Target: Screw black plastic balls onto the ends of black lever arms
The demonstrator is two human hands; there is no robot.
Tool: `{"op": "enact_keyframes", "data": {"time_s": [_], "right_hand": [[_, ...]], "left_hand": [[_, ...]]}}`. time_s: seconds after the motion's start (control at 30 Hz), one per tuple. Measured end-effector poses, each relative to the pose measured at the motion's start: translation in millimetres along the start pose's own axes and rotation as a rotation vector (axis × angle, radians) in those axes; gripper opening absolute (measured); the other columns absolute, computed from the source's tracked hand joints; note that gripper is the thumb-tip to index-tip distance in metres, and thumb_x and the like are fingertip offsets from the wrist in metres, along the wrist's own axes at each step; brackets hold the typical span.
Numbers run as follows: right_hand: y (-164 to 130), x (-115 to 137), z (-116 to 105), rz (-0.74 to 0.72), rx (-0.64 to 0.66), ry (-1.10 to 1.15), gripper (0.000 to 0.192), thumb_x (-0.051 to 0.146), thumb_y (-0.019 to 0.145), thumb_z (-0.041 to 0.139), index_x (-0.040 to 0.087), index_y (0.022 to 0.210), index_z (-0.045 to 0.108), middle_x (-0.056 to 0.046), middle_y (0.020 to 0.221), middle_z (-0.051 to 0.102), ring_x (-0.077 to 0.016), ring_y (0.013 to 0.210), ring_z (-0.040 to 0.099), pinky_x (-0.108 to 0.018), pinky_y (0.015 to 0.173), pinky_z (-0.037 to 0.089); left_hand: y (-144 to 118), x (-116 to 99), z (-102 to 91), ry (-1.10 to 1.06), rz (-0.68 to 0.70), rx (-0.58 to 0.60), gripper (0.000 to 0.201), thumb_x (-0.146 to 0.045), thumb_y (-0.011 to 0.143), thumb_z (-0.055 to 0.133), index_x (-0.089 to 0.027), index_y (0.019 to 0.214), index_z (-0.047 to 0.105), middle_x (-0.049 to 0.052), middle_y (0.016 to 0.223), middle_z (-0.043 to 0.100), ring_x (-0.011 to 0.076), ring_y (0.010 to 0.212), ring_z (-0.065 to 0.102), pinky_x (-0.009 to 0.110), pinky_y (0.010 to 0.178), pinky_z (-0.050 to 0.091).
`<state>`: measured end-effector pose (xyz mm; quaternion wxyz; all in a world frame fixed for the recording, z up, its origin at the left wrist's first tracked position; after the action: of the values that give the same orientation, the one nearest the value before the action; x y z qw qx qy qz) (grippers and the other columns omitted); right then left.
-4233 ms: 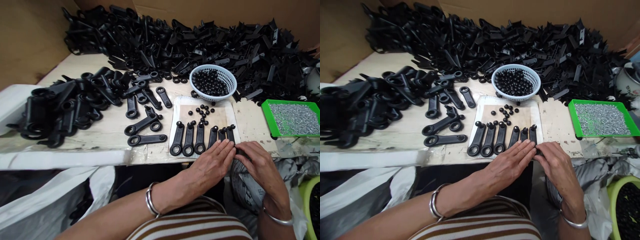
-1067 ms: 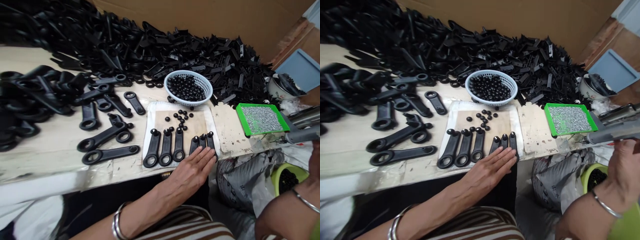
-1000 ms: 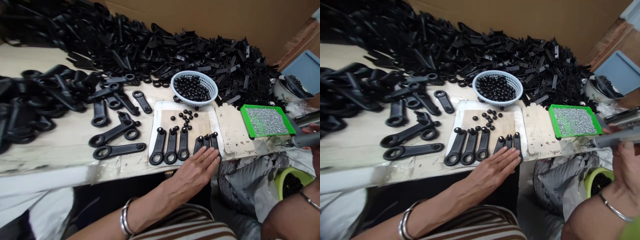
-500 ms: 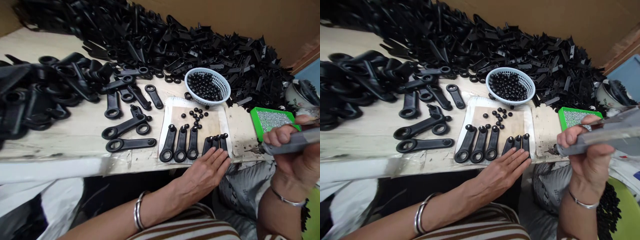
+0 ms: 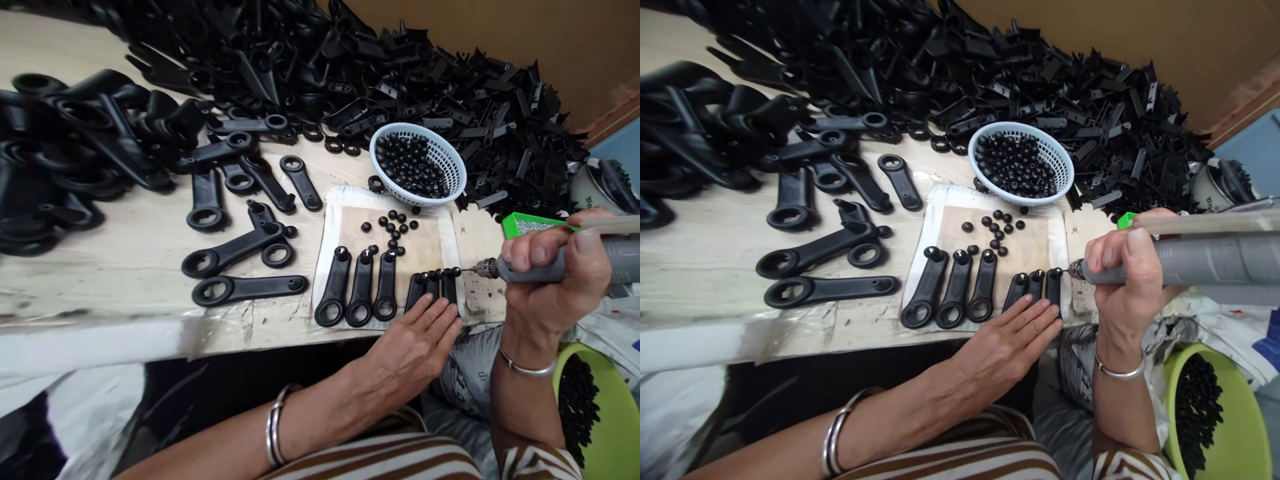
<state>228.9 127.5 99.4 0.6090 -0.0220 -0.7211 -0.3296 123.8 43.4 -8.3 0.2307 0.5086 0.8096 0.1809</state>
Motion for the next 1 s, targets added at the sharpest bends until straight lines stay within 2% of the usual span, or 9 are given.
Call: {"op": "enact_keyframes", "data": {"time_s": [0.2, 0.43, 0.7, 0.87, 1.0], "right_hand": [[0, -4, 1, 0.018, 0.035, -0.055, 0.019, 0.039, 0.081, 0.053, 0.029, 0.086, 0.037, 0.009, 0.053, 0.028, -0.0117, 0.038, 0.03, -0.03, 0.043, 0.032], [-3, -6, 0, 0.043, 0.015, 0.059, 0.021, 0.036, 0.078, 0.059, 0.028, 0.087, 0.042, 0.009, 0.052, 0.033, -0.0111, 0.039, 0.033, -0.029, 0.043, 0.032], [-2, -6, 2, -0.004, 0.043, 0.009, 0.02, 0.039, 0.081, 0.058, 0.028, 0.084, 0.041, 0.01, 0.052, 0.031, -0.0103, 0.037, 0.033, -0.028, 0.042, 0.032], [-4, -9, 3, -0.009, 0.069, 0.084, 0.015, 0.032, 0.084, 0.059, 0.026, 0.079, 0.046, 0.009, 0.054, 0.034, -0.0089, 0.04, 0.034, -0.027, 0.043, 0.033], [-3, -11, 1, -0.004, 0.056, 0.057, 0.017, 0.032, 0.082, 0.059, 0.026, 0.074, 0.045, 0.009, 0.052, 0.032, -0.0092, 0.039, 0.034, -0.027, 0.042, 0.033]], "left_hand": [[0, -1, -2.2, -0.006, 0.001, -0.015, 0.031, -0.014, 0.096, 0.046, -0.009, 0.124, 0.059, 0.015, 0.13, 0.063, 0.0245, 0.122, 0.059, 0.042, 0.108, 0.041], [1, -3, -7.2, 0.012, -0.017, -0.068, 0.033, -0.011, 0.096, 0.038, -0.01, 0.119, 0.062, 0.012, 0.126, 0.066, 0.0235, 0.118, 0.061, 0.041, 0.105, 0.044], [1, -3, -3.0, 0.008, 0.0, -0.011, 0.032, -0.014, 0.095, 0.044, -0.008, 0.123, 0.06, 0.015, 0.13, 0.063, 0.025, 0.121, 0.06, 0.043, 0.106, 0.042], [2, -1, -9.0, -0.004, -0.016, -0.068, 0.032, -0.011, 0.095, 0.041, -0.008, 0.119, 0.062, 0.013, 0.126, 0.065, 0.0244, 0.118, 0.062, 0.041, 0.105, 0.045], [3, -1, -12.4, 0.002, -0.016, -0.089, 0.032, -0.009, 0.094, 0.041, -0.008, 0.118, 0.063, 0.013, 0.125, 0.067, 0.0231, 0.117, 0.063, 0.038, 0.106, 0.045]]}}
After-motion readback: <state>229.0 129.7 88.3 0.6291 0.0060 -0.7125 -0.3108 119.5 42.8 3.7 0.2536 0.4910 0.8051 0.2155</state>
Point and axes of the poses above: each hand's wrist, its own y-axis towards the middle knuckle, its own z-axis out of the palm, x = y × z, the point moved 10 cm from there along y, towards the middle knuckle
